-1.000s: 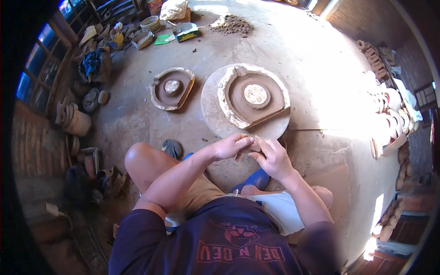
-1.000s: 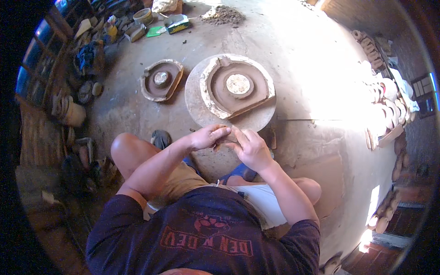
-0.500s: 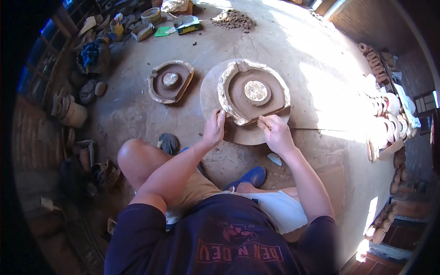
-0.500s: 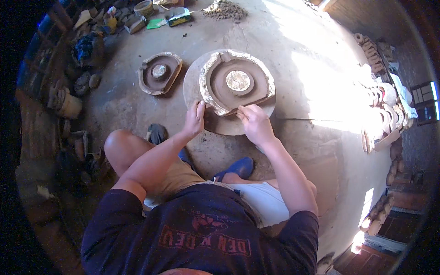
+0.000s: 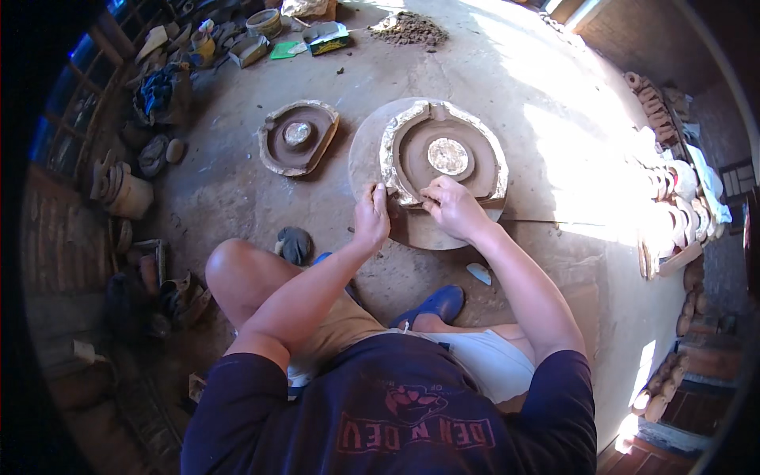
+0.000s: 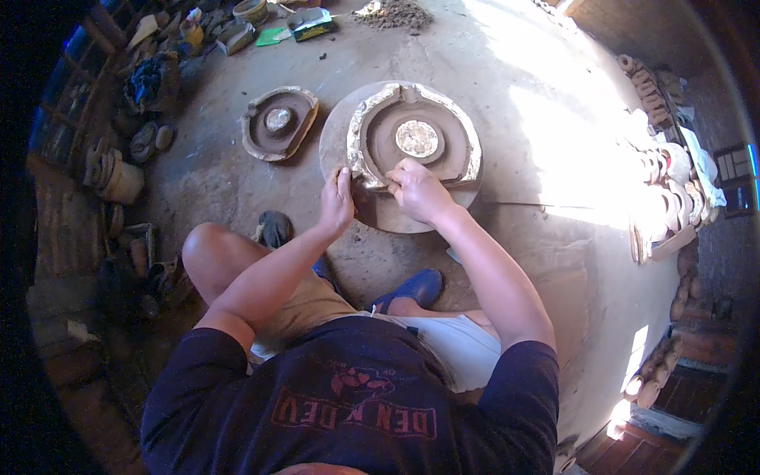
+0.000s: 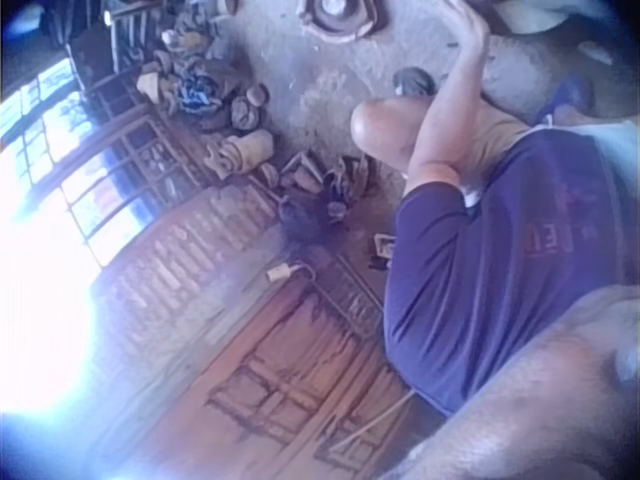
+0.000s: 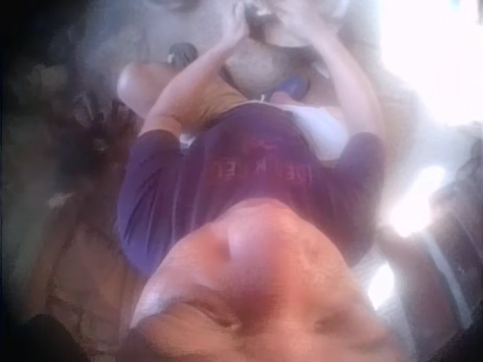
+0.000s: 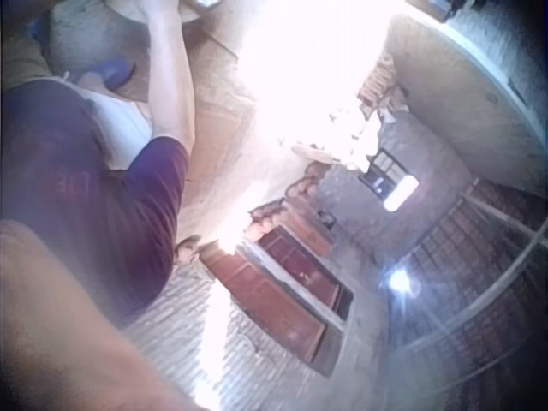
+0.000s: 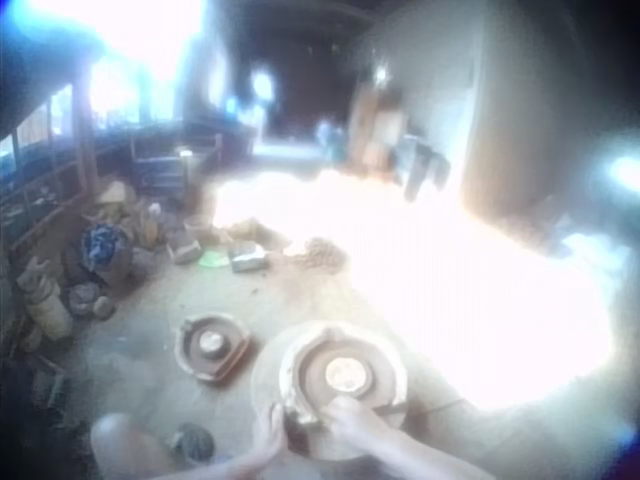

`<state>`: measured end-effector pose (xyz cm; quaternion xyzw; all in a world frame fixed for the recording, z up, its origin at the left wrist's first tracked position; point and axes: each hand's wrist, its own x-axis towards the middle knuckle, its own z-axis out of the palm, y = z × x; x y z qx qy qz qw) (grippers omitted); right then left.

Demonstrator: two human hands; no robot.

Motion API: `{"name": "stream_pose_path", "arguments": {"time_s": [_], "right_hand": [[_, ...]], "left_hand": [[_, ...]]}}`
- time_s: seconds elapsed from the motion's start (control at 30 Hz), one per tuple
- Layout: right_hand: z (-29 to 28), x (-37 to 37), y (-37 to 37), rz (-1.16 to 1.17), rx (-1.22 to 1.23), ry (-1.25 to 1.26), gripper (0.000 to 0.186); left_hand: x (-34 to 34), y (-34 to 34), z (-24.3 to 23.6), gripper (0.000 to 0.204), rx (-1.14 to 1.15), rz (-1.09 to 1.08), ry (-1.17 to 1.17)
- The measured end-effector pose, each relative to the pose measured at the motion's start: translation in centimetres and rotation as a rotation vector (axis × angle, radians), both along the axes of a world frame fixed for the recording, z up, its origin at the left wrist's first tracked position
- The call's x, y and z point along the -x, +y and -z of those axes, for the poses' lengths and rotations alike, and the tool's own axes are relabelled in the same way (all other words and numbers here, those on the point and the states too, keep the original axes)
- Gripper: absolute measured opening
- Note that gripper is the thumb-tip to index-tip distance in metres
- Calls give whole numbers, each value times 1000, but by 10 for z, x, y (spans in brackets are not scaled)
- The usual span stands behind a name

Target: The person applies pieces of clay to a circular pottery form on a wheel, pressing and smoothing the clay by hand into a raised rim around the central circle.

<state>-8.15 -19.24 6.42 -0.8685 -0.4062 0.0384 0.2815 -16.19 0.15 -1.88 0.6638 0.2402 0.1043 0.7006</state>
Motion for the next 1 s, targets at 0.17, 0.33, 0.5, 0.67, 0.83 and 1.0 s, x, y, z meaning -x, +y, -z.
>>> {"name": "stream_pose_path", "arguments": {"time_s": [0.17,0.33,0.5,0.67,0.83,1.0], "right_hand": [[2,-7,6,33,59,102,21],[4,-16,-7,-10,185,-7,18],[-10,-19,-10,-42,258,-149,19],[-11,-24,-17,-95,312,-324,25],[-8,-26,-18,14,263,-299,24],[-15,-28,-25,-51,353,-284,23]], "left_hand": [[-9,5,1,56,-121,54,43],[-14,9,-4,72,-237,53,86],[-15,10,-20,80,-365,90,53],[-23,17,-12,84,-431,79,66],[-26,17,-1,83,-414,100,70],[-29,22,3,84,-424,88,68]]}}
